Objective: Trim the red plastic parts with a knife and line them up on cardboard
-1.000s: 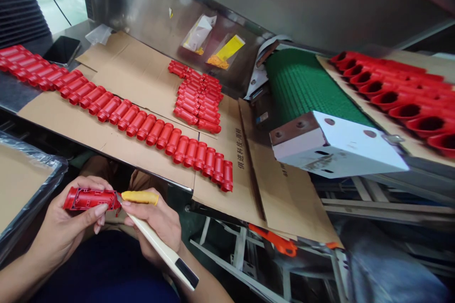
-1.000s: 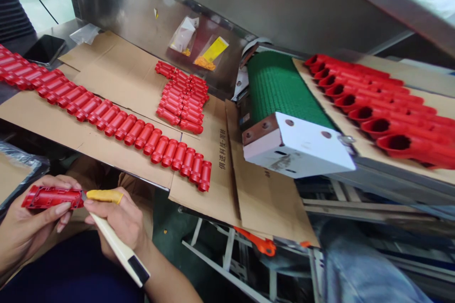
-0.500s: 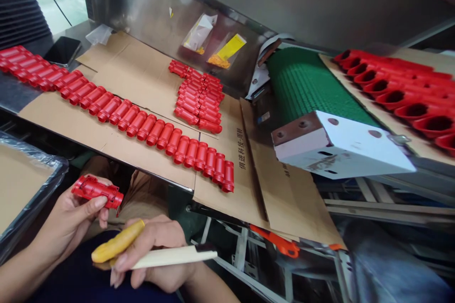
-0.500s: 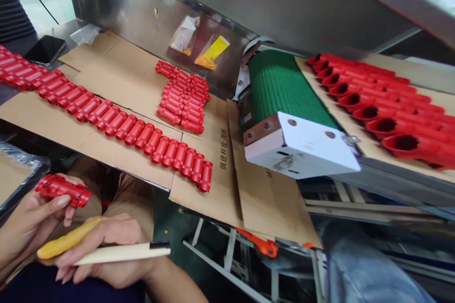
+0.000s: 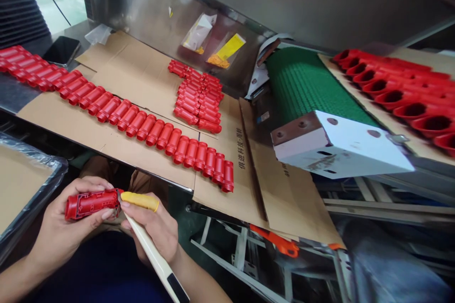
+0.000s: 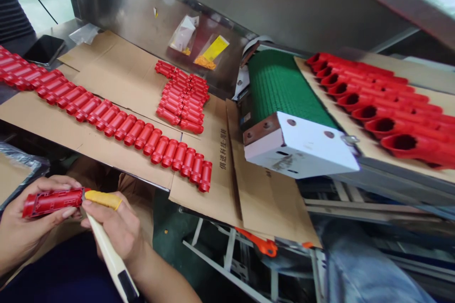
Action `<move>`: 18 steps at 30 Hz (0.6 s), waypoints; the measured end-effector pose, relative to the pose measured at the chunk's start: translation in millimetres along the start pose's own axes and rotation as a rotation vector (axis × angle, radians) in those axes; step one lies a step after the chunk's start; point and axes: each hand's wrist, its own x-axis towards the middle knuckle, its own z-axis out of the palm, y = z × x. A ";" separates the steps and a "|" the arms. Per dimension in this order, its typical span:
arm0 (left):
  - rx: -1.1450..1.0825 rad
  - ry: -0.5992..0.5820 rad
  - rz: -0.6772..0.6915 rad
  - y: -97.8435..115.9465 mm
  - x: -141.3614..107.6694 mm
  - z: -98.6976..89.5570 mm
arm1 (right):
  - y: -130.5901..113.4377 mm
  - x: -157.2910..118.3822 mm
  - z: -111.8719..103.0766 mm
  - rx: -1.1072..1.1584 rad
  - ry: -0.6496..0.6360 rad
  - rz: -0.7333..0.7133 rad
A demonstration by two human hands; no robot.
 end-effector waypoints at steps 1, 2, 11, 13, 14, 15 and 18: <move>-0.001 -0.001 0.008 0.2 0.3 0.2 | 0.3 -0.4 0.0 0.004 -0.006 -0.002; -0.003 -0.003 0.013 0.4 0.4 0.5 | 0.8 -0.9 0.2 0.004 -0.005 -0.007; -0.091 0.024 -0.152 -1.9 -2.7 0.8 | 4.8 2.5 -5.5 -0.047 -0.133 -0.031; -0.220 -0.007 -0.277 -1.2 -0.7 1.3 | 6.5 4.0 -11.3 -0.141 -0.210 -0.116; -0.279 -0.034 -0.326 0.2 0.9 1.8 | 7.4 4.3 -14.2 -0.181 -0.229 -0.131; -0.325 -0.051 -0.364 2.3 2.6 2.7 | 8.1 4.0 -16.7 -0.200 -0.220 -0.114; -0.394 -0.011 -0.435 11.9 6.8 7.1 | 9.6 1.6 -21.2 -0.063 -0.042 0.128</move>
